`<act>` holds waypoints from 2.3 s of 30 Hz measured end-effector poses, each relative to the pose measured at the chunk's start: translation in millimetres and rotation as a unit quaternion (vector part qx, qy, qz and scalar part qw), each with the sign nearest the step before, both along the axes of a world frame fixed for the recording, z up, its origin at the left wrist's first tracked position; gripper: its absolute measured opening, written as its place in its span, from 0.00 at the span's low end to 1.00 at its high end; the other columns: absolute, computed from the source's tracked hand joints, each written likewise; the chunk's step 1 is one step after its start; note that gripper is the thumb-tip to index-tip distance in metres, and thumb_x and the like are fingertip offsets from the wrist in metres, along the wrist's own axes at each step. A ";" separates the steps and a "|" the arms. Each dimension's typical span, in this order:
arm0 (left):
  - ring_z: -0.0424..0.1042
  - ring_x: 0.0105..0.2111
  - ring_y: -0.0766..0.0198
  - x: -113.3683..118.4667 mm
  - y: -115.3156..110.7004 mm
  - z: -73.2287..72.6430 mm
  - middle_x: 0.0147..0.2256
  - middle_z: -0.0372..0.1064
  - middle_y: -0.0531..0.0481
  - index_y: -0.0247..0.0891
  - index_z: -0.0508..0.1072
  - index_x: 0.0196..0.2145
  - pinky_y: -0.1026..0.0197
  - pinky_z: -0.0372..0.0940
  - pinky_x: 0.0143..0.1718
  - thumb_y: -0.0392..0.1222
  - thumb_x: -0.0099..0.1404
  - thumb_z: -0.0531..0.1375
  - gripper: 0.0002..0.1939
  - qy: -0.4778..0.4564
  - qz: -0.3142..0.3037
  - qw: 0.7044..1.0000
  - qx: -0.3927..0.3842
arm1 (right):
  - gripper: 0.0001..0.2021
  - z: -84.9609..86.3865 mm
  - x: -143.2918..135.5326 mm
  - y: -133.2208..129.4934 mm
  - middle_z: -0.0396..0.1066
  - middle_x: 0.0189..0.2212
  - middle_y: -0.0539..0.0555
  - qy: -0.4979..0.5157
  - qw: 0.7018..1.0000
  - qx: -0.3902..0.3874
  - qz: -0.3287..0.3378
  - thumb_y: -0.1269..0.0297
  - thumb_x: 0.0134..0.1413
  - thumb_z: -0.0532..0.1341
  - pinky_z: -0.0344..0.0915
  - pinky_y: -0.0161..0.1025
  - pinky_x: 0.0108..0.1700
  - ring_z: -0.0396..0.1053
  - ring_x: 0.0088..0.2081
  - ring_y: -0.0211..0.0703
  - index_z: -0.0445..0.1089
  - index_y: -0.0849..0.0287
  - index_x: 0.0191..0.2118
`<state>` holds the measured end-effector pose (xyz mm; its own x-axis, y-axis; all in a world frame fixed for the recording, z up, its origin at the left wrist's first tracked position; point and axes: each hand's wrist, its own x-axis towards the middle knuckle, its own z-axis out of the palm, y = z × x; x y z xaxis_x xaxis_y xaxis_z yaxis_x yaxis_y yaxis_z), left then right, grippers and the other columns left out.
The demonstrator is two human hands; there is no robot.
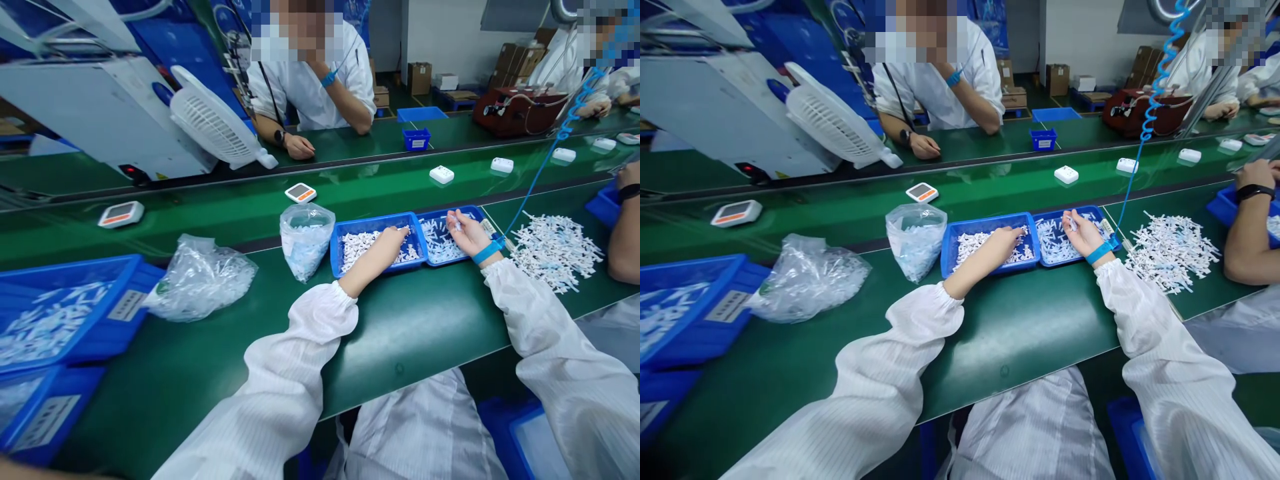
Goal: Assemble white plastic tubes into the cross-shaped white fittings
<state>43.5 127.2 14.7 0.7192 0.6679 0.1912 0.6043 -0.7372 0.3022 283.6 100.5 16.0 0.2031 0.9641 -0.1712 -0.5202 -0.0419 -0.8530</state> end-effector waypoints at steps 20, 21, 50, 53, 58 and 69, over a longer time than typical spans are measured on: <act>0.67 0.29 0.64 -8.2 -83.0 2.8 0.30 0.71 0.50 0.33 0.68 0.43 0.62 0.60 0.31 0.41 0.70 0.58 0.08 -0.222 -0.129 0.894 0.366 | 0.22 10.7 -10.2 -12.0 0.58 0.16 0.47 0.067 0.980 -0.046 0.181 0.59 0.64 0.54 0.39 0.23 0.13 0.50 0.14 0.26 0.52 0.59 0.20; 0.67 0.28 0.65 -9.8 -88.7 -3.7 0.29 0.71 0.51 0.34 0.69 0.42 0.62 0.59 0.30 0.41 0.71 0.57 0.07 -0.209 -0.147 0.899 0.356 | 0.21 12.2 -11.1 -12.8 0.57 0.16 0.46 0.066 0.979 -0.049 0.186 0.60 0.65 0.53 0.39 0.23 0.13 0.49 0.14 0.25 0.53 0.60 0.20; 0.70 0.49 0.57 -47.5 -84.8 -23.9 0.46 0.67 0.39 0.32 0.62 0.52 0.57 0.69 0.48 0.44 0.71 0.55 0.16 -0.150 -0.165 0.974 -0.032 | 0.25 8.1 -68.2 -81.4 0.59 0.11 0.42 -0.134 0.803 -0.028 0.580 0.42 0.59 0.59 0.44 0.29 0.16 0.48 0.12 0.26 0.69 0.66 0.36; 0.69 0.44 0.58 -46.5 -85.7 -26.6 0.42 0.68 0.42 0.32 0.65 0.48 0.57 0.69 0.45 0.45 0.72 0.53 0.14 -0.121 -0.139 0.983 -0.012 | 0.23 4.5 -69.3 -83.3 0.56 0.11 0.40 -0.098 0.834 -0.048 0.541 0.42 0.58 0.60 0.44 0.27 0.15 0.44 0.12 0.26 0.65 0.62 0.33; 0.67 0.37 0.61 -46.6 -85.1 -30.0 0.36 0.66 0.45 0.33 0.69 0.37 0.60 0.66 0.39 0.43 0.75 0.48 0.14 -0.081 -0.125 0.989 -0.010 | 0.23 5.2 -72.3 -85.6 0.50 0.11 0.37 -0.005 0.863 -0.118 0.491 0.41 0.54 0.63 0.42 0.24 0.12 0.37 0.12 0.26 0.61 0.59 0.31; 0.68 0.37 0.62 -48.2 -86.1 -24.5 0.39 0.72 0.44 0.33 0.70 0.41 0.60 0.66 0.42 0.41 0.75 0.46 0.14 -0.089 -0.162 0.982 0.037 | 0.20 5.6 -78.6 -88.8 0.63 0.17 0.44 0.119 0.841 -0.176 0.497 0.48 0.65 0.54 0.44 0.23 0.08 0.43 0.10 0.26 0.58 0.59 0.29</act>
